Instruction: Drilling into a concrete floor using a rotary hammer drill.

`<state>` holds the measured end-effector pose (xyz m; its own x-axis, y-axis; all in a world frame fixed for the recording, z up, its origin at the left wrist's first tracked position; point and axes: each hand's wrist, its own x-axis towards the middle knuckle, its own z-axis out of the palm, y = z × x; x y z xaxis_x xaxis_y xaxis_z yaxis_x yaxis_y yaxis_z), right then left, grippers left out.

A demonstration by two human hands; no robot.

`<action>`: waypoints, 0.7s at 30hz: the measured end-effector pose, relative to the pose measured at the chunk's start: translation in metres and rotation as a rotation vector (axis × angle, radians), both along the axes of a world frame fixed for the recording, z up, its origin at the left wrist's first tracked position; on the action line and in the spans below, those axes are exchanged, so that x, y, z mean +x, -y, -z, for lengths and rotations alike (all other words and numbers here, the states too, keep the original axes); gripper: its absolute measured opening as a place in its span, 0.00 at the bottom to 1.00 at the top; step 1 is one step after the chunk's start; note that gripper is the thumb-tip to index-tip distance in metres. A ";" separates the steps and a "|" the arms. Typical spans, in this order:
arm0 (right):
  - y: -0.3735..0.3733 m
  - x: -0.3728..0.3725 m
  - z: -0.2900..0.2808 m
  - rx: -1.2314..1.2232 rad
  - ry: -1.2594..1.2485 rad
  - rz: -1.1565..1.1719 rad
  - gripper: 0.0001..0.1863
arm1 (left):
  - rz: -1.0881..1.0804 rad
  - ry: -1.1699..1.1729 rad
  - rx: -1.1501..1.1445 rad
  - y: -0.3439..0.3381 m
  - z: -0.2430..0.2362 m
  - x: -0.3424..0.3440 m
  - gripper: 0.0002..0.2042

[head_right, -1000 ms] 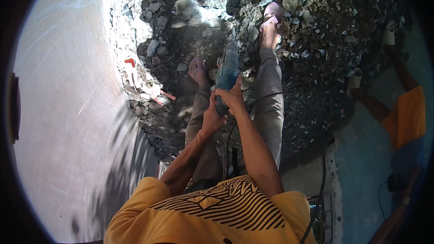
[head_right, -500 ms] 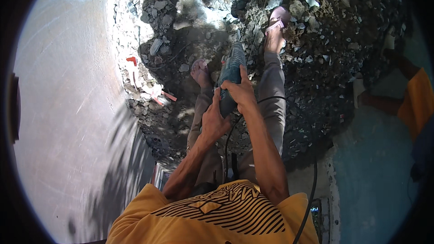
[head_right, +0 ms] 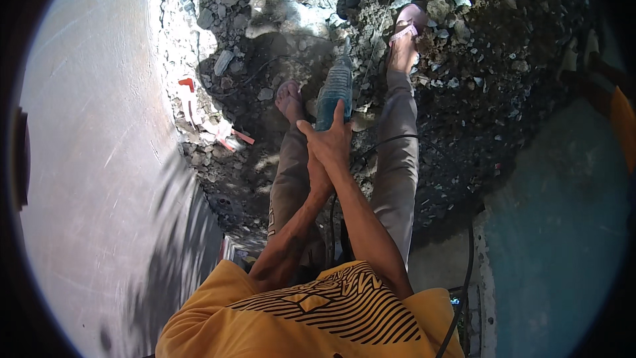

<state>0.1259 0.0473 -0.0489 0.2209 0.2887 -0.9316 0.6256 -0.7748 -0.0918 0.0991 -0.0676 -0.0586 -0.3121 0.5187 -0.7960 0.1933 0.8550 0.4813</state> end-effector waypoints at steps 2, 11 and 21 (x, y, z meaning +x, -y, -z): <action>-0.015 -0.006 0.000 -0.048 0.018 0.010 0.60 | -0.026 0.034 -0.016 0.017 -0.003 -0.002 0.48; 0.024 -0.037 0.014 -0.035 0.055 0.166 0.60 | -0.157 0.090 0.083 0.038 0.017 -0.024 0.51; 0.041 -0.050 0.035 -0.005 0.139 0.030 0.60 | -0.214 0.196 -0.041 0.043 0.017 -0.047 0.52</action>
<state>0.0757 0.0061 -0.0835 0.3562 0.2757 -0.8928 0.6089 -0.7933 -0.0020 0.0523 -0.1111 -0.0756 -0.2489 0.4242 -0.8707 -0.0870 0.8856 0.4563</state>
